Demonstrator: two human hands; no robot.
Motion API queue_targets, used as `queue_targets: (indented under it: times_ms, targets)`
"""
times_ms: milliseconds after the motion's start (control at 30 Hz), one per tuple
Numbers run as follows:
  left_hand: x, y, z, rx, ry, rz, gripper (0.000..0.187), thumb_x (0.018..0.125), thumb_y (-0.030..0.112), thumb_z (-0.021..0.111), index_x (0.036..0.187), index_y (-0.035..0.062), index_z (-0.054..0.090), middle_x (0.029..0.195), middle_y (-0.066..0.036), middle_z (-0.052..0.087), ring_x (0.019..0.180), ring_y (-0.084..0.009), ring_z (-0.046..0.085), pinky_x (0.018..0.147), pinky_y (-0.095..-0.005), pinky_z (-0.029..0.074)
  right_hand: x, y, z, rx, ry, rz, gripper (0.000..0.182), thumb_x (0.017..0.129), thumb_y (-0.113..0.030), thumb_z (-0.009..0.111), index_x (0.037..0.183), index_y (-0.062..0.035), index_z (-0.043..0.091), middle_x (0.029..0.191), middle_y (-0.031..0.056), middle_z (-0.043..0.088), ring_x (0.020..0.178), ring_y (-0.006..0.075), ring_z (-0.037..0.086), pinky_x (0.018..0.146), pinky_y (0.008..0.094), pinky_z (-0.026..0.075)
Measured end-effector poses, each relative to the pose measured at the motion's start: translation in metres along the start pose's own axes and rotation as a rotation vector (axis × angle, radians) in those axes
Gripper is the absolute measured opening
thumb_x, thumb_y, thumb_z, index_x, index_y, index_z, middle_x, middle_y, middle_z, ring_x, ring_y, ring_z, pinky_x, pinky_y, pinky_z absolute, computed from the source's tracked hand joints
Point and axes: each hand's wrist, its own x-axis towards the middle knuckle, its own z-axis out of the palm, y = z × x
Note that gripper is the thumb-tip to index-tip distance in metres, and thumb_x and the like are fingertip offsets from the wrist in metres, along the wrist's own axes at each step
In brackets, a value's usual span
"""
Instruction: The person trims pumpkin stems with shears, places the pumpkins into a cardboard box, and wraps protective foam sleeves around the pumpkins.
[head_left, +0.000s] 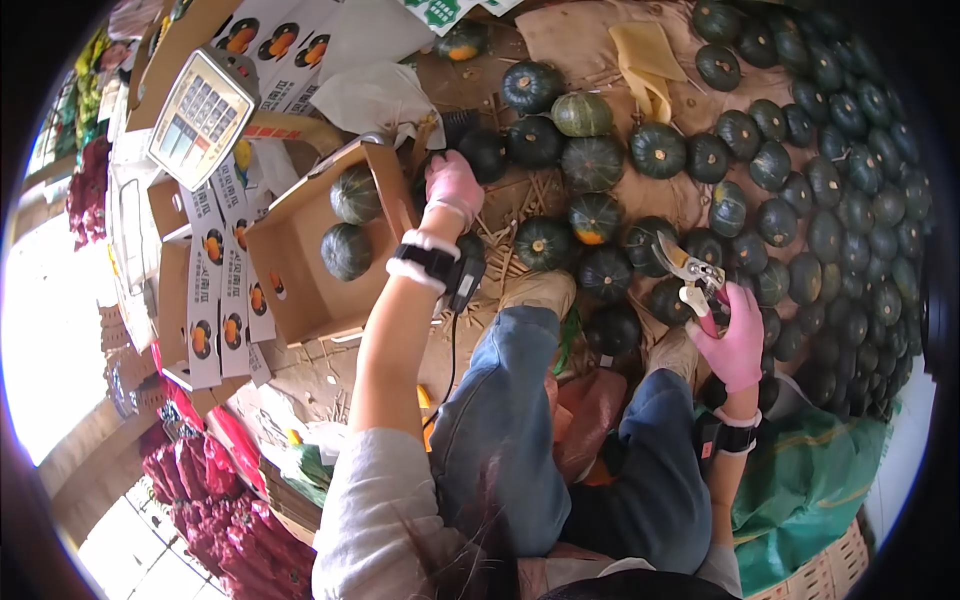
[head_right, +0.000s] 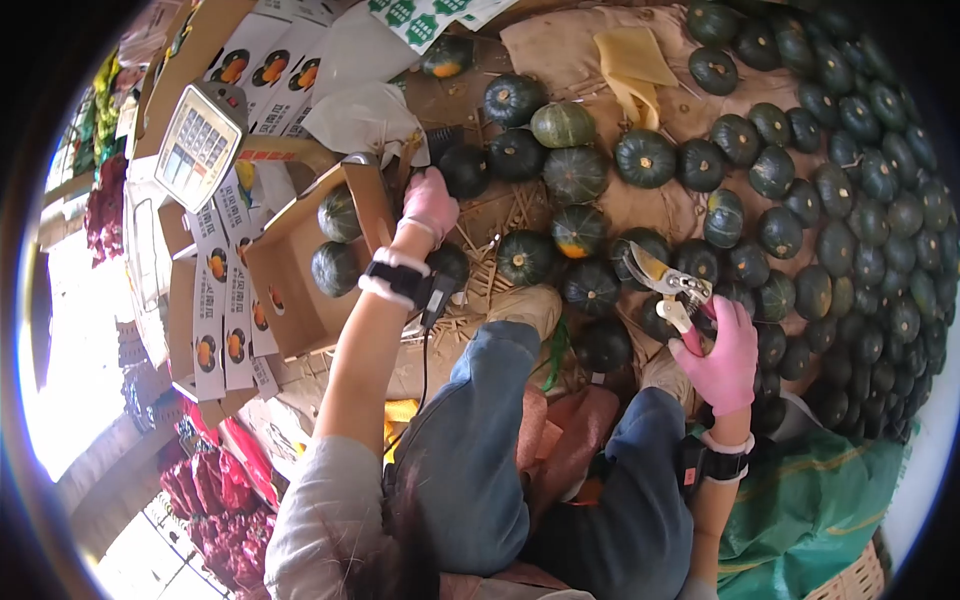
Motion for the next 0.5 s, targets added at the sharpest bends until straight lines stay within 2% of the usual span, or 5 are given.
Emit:
queue_targets:
  times_ms: [67,300,400,500]
  targets:
    - [0.010,0.002,0.004,0.084,0.005,-0.062,0.057,0.076,0.016,0.068,0.125,0.0028,0.041,0.131,-0.020,0.039,0.124,-0.0380,0.039,0.095,-0.0419,0.045,-0.004,0.008,0.001,-0.011,0.006,0.014,0.059,0.057,-0.017,0.079,0.107,-0.0002,0.052,0.097,0.0143,0.058,0.089,0.0322,0.057,0.078,0.0409,0.047]
    - [0.019,-0.004,-0.009,-0.061,-0.150,-0.238,0.088,0.061,0.023,0.078,0.137,0.0271,0.033,0.136,-0.016,0.026,0.123,-0.0453,0.037,0.098,-0.0493,0.042,-0.009,0.025,0.005,0.059,0.029,0.014,0.058,0.057,-0.016,0.077,0.108,0.0011,0.053,0.097,0.0143,0.058,0.091,0.0324,0.057,0.078,0.0400,0.047]
    - [0.016,-0.011,0.009,-0.085,0.024,-0.227,0.094,0.059,0.022,0.079,0.138,0.0232,0.029,0.134,-0.018,0.030,0.121,-0.0458,0.038,0.097,-0.0497,0.043,-0.009,0.018,0.002,-0.001,0.014,0.013,0.054,0.058,-0.020,0.076,0.104,-0.0010,0.054,0.095,0.0133,0.057,0.090,0.0334,0.056,0.076,0.0414,0.045]
    - [0.013,-0.013,0.001,-0.193,0.006,-0.199,0.099,0.057,0.023,0.080,0.137,0.0148,0.022,0.130,-0.021,0.036,0.117,-0.0451,0.045,0.097,-0.0476,0.043,-0.009,0.014,-0.008,-0.115,0.040,0.037,0.047,0.058,-0.022,0.074,0.098,-0.0050,0.055,0.091,0.0115,0.057,0.089,0.0328,0.054,0.075,0.0418,0.042]
